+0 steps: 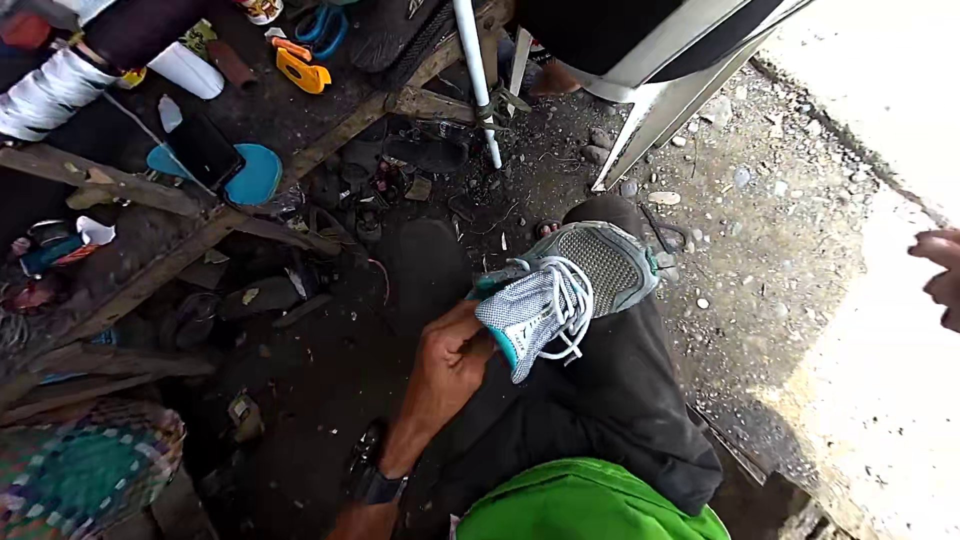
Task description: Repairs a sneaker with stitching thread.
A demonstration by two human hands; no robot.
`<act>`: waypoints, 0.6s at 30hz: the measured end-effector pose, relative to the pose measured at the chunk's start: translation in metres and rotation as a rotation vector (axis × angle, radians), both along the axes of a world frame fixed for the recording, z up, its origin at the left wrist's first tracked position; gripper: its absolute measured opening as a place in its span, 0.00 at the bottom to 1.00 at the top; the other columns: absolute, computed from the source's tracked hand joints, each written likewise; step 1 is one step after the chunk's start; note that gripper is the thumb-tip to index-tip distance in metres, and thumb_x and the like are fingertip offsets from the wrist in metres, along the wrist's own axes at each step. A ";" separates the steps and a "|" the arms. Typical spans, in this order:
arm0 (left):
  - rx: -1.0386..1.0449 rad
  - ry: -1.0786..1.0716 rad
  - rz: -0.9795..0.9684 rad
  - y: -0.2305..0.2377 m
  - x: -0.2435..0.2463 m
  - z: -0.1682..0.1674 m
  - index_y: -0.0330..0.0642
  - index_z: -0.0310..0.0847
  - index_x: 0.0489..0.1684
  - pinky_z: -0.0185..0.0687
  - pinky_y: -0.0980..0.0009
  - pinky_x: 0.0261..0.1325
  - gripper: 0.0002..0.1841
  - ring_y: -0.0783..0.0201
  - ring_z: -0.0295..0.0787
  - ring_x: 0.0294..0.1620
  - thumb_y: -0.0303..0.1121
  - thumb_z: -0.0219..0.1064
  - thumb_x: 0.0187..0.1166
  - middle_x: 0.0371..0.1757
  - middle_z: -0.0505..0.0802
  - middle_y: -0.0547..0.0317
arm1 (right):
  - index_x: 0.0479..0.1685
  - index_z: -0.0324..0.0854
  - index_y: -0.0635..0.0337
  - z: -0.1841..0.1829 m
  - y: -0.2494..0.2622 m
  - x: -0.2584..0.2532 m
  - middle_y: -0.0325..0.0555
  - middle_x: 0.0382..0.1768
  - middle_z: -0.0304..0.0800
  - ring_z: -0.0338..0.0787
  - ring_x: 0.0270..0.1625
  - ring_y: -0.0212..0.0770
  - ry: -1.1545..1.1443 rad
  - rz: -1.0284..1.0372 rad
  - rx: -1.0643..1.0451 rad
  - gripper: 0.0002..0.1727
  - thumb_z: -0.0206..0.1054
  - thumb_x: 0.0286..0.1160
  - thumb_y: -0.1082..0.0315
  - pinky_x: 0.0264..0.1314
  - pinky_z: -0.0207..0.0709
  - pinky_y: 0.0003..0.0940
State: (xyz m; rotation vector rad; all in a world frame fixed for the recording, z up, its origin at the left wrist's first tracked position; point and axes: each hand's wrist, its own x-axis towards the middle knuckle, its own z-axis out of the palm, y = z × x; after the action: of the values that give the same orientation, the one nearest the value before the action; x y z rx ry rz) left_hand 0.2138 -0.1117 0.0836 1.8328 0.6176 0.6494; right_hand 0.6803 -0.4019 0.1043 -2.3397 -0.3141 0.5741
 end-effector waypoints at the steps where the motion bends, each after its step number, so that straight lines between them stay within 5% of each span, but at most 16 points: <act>1: 0.013 0.060 -0.016 -0.004 0.012 -0.001 0.33 0.88 0.47 0.87 0.76 0.65 0.09 0.78 0.90 0.55 0.27 0.69 0.75 0.50 0.95 0.61 | 0.58 0.80 0.56 0.008 0.024 -0.027 0.30 0.25 0.83 0.72 0.13 0.21 0.037 0.091 0.132 0.12 0.60 0.85 0.62 0.14 0.69 0.19; 3: 0.033 0.315 -0.017 -0.006 0.023 0.008 0.24 0.79 0.61 0.78 0.81 0.67 0.24 0.82 0.86 0.57 0.32 0.73 0.70 0.52 0.93 0.53 | 0.56 0.83 0.58 0.013 0.061 -0.074 0.32 0.25 0.88 0.76 0.14 0.21 0.122 0.322 0.373 0.12 0.64 0.77 0.67 0.16 0.72 0.18; 5: 0.071 0.471 -0.091 0.000 0.026 0.014 0.20 0.75 0.69 0.75 0.66 0.74 0.30 0.62 0.87 0.65 0.33 0.74 0.70 0.61 0.90 0.37 | 0.61 0.85 0.54 0.014 0.092 -0.118 0.30 0.26 0.88 0.75 0.17 0.20 0.203 0.556 0.501 0.17 0.72 0.76 0.60 0.20 0.72 0.17; 9: 0.131 0.587 -0.116 0.002 0.017 0.017 0.14 0.77 0.63 0.78 0.57 0.72 0.27 0.50 0.89 0.64 0.31 0.72 0.72 0.58 0.90 0.29 | 0.65 0.84 0.57 0.012 0.131 -0.164 0.33 0.45 0.91 0.72 0.25 0.15 0.256 0.774 0.675 0.21 0.73 0.78 0.57 0.27 0.69 0.13; 14: 0.142 0.749 0.011 -0.002 0.013 0.022 0.12 0.75 0.63 0.75 0.53 0.71 0.28 0.44 0.87 0.63 0.29 0.72 0.69 0.58 0.89 0.25 | 0.45 0.89 0.60 0.007 0.136 -0.156 0.31 0.24 0.84 0.75 0.24 0.18 0.148 0.801 0.694 0.11 0.69 0.81 0.61 0.27 0.70 0.16; 18: 0.157 0.693 -0.029 -0.001 0.009 0.015 0.12 0.72 0.68 0.72 0.58 0.77 0.30 0.47 0.84 0.71 0.29 0.71 0.71 0.64 0.87 0.25 | 0.42 0.89 0.59 0.010 0.140 -0.149 0.31 0.26 0.85 0.78 0.26 0.18 0.095 0.798 0.732 0.10 0.68 0.82 0.62 0.29 0.71 0.16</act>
State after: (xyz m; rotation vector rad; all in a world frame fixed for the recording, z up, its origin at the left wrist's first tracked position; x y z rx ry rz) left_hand 0.2230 -0.1125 0.0991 2.2136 1.0053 0.0180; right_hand 0.5312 -0.2616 0.1142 -1.4181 -1.2102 0.7634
